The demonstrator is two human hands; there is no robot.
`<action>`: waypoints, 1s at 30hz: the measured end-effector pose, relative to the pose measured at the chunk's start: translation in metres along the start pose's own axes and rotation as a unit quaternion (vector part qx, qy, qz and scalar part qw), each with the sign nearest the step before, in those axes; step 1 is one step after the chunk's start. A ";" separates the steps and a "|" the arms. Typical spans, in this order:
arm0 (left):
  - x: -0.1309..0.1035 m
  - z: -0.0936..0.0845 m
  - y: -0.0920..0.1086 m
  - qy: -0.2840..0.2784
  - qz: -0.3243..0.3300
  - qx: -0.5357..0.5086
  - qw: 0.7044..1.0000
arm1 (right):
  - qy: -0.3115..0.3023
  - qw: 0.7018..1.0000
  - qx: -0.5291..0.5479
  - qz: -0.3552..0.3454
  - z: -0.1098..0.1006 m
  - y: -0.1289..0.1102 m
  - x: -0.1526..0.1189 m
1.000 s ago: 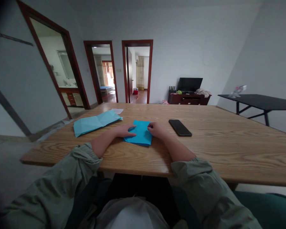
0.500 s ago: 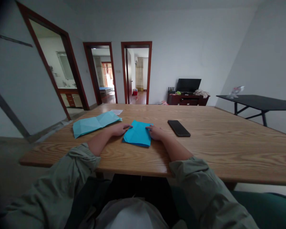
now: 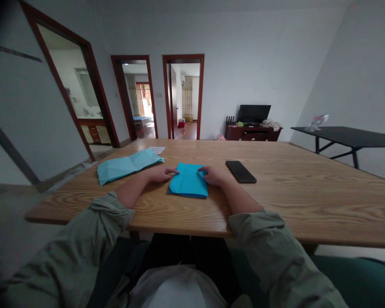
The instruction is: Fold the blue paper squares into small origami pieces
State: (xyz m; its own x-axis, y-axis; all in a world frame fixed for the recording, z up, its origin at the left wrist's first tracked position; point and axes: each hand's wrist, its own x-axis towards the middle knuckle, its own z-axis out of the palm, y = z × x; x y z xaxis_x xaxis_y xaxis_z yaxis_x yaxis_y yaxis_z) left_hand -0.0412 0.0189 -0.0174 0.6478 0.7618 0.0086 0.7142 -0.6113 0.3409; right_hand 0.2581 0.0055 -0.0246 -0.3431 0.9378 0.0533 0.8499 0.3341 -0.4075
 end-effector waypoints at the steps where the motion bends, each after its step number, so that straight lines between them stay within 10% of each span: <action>1: 0.001 0.000 -0.002 -0.002 0.003 -0.001 1.000 | 0.000 1.000 0.019 -0.009 -0.001 -0.001 0.000; 5: 0.002 0.001 -0.004 -0.001 0.001 -0.010 1.000 | 0.056 0.980 0.192 0.019 -0.009 -0.013 -0.002; 13: -0.004 0.000 0.005 0.012 -0.007 -0.016 1.000 | 0.111 0.835 0.505 0.190 -0.016 -0.020 -0.007; 30: -0.001 0.002 0.001 0.036 0.006 -0.048 0.998 | -0.025 0.971 0.239 -0.013 -0.010 -0.027 -0.014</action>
State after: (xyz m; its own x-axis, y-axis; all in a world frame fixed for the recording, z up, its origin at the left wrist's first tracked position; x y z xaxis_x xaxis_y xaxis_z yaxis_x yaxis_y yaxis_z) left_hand -0.0404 0.0172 -0.0190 0.6331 0.7699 0.0802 0.6755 -0.6002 0.4283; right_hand 0.2437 -0.0153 -0.0049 -0.3905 0.9201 0.0293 0.5621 0.2635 -0.7839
